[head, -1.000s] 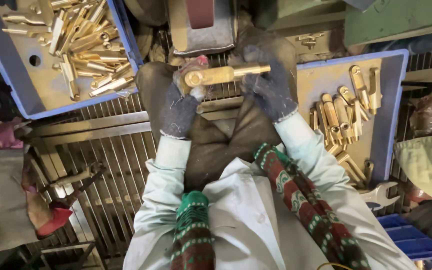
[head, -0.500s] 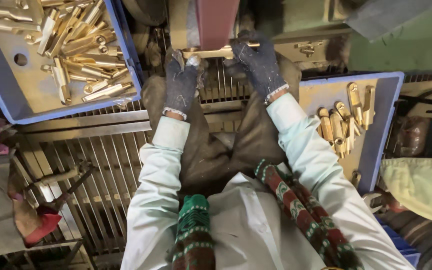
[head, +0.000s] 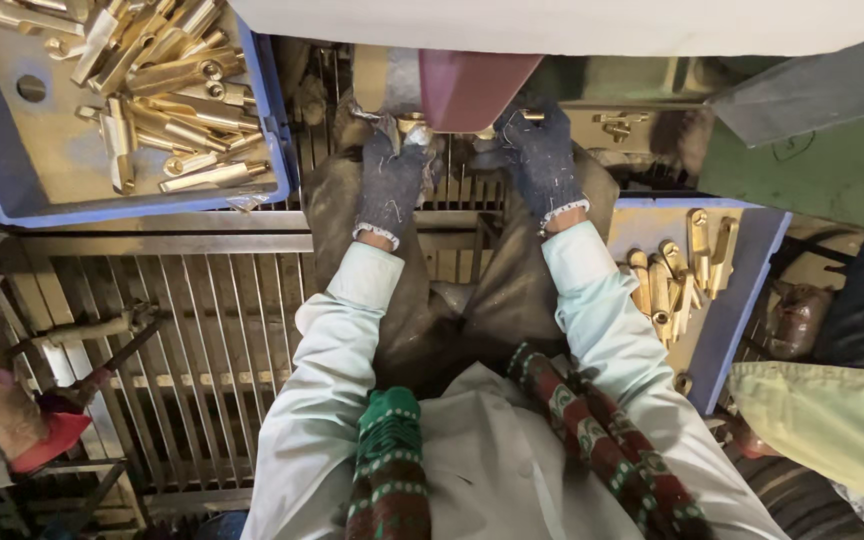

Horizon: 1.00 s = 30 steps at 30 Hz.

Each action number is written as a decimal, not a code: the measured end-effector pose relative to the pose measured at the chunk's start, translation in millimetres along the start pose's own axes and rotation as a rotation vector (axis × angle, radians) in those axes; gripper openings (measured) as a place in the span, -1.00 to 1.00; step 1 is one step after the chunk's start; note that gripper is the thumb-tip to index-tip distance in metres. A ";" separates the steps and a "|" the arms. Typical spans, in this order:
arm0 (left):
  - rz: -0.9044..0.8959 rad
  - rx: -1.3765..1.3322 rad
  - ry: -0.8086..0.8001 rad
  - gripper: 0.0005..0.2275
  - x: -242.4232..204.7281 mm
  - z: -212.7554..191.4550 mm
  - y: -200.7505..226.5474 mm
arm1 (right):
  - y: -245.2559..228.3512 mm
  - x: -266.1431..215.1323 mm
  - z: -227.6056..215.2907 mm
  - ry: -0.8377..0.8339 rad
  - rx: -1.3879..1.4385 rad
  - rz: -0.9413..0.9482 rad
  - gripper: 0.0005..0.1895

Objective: The person repeatedly picks up brass-colored metal parts from a blue bin and rubs them against a moving belt sander. They handle the parts one at a time, rotating them to polish different surfaces before placing them into a second bin.

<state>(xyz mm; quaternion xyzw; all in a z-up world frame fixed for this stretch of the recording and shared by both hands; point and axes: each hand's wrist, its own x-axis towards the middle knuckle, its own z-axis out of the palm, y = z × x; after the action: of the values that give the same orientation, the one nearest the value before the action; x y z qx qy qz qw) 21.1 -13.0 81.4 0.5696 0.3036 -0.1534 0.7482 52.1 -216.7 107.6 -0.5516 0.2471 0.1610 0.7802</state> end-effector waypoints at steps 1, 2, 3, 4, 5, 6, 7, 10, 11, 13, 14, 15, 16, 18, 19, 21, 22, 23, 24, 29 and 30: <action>-0.015 0.057 0.025 -0.68 -0.7 0.3 1.2 | 0.5 0.2 -1.6 0.000 0.009 -0.005 -0.46; -0.030 0.115 0.048 -0.67 -1.1 0.6 2.3 | 2.4 -0.3 -2.8 0.003 0.020 -0.011 -0.47; -0.045 0.174 0.070 -0.66 -1.6 2.1 3.5 | 4.5 -1.1 -3.2 0.035 0.037 0.003 -0.44; -0.052 0.233 0.089 -0.66 0.4 5.8 6.3 | 3.0 1.0 -3.3 0.066 0.056 0.008 -0.42; -0.059 0.292 0.108 -0.65 1.5 9.3 9.3 | 0.7 2.4 -3.1 0.096 0.076 0.014 -0.38; -0.039 0.212 0.070 -0.66 0.4 11.6 11.3 | -0.4 -0.2 -4.1 0.056 0.055 -0.024 -0.42; -0.020 0.132 0.031 -0.66 -0.8 13.7 14.1 | -2.8 -3.3 -5.2 0.016 0.033 -0.062 -0.46; 0.014 0.229 -0.093 -0.66 -12.2 6.5 28.0 | -12.5 -28.2 -10.5 -0.076 -0.089 -0.168 -0.50; 0.020 0.321 -0.135 -0.64 -19.0 1.0 33.3 | -17.0 -40.3 -14.3 -0.099 -0.138 -0.198 -0.51; 0.369 0.153 -0.396 -0.59 -43.5 -24.1 43.9 | -25.7 -73.4 -26.7 -0.231 -0.387 -0.425 -0.51; 0.530 0.065 -0.529 -0.55 -58.5 -37.3 48.0 | -26.1 -90.3 -29.8 -0.296 -0.513 -0.531 -0.51; 0.602 0.118 -0.513 -0.53 -68.2 -43.4 52.6 | -23.7 -101.3 -27.1 -0.285 -0.624 -0.610 -0.51; 0.679 0.171 -0.499 -0.52 -75.7 -48.3 57.8 | -20.6 -109.0 -22.1 -0.271 -0.735 -0.695 -0.52; 0.755 0.234 -0.459 -0.51 -84.0 -54.1 67.5 | -17.0 -111.7 -9.2 -0.258 -0.876 -0.871 -0.52; 0.753 0.244 -0.435 -0.52 -85.5 -58.2 71.9 | -15.4 -107.5 -0.5 -0.262 -0.905 -0.963 -0.51; 0.749 0.248 -0.415 -0.51 -82.8 -63.8 73.7 | -9.6 -104.2 15.0 -0.304 -0.821 -0.871 -0.49; 0.763 0.246 -0.419 -0.50 -73.6 -64.4 77.2 | -10.1 -99.2 24.4 -0.340 -0.705 -0.706 -0.49; 0.778 0.243 -0.424 -0.49 -61.5 -65.4 81.3 | -12.2 -94.7 33.0 -0.375 -0.587 -0.541 -0.48; 0.840 0.290 -0.377 -0.51 -48.0 -66.0 83.5 | -15.4 -90.7 40.1 -0.381 -0.608 -0.470 -0.53; 0.811 0.383 -0.218 -0.57 32.4 -53.5 68.1 | -22.5 -74.8 58.3 -0.343 -0.494 -0.190 -0.68; 0.769 0.367 -0.206 -0.58 41.9 -51.7 61.2 | -21.3 -72.2 59.7 -0.334 -0.438 -0.157 -0.70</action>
<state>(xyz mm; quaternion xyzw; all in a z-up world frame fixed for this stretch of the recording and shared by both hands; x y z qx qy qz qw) 74.0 59.3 92.8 0.7465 -0.0390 0.0291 0.6636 16.1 -166.2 181.0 -0.6904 0.0310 0.2384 0.6823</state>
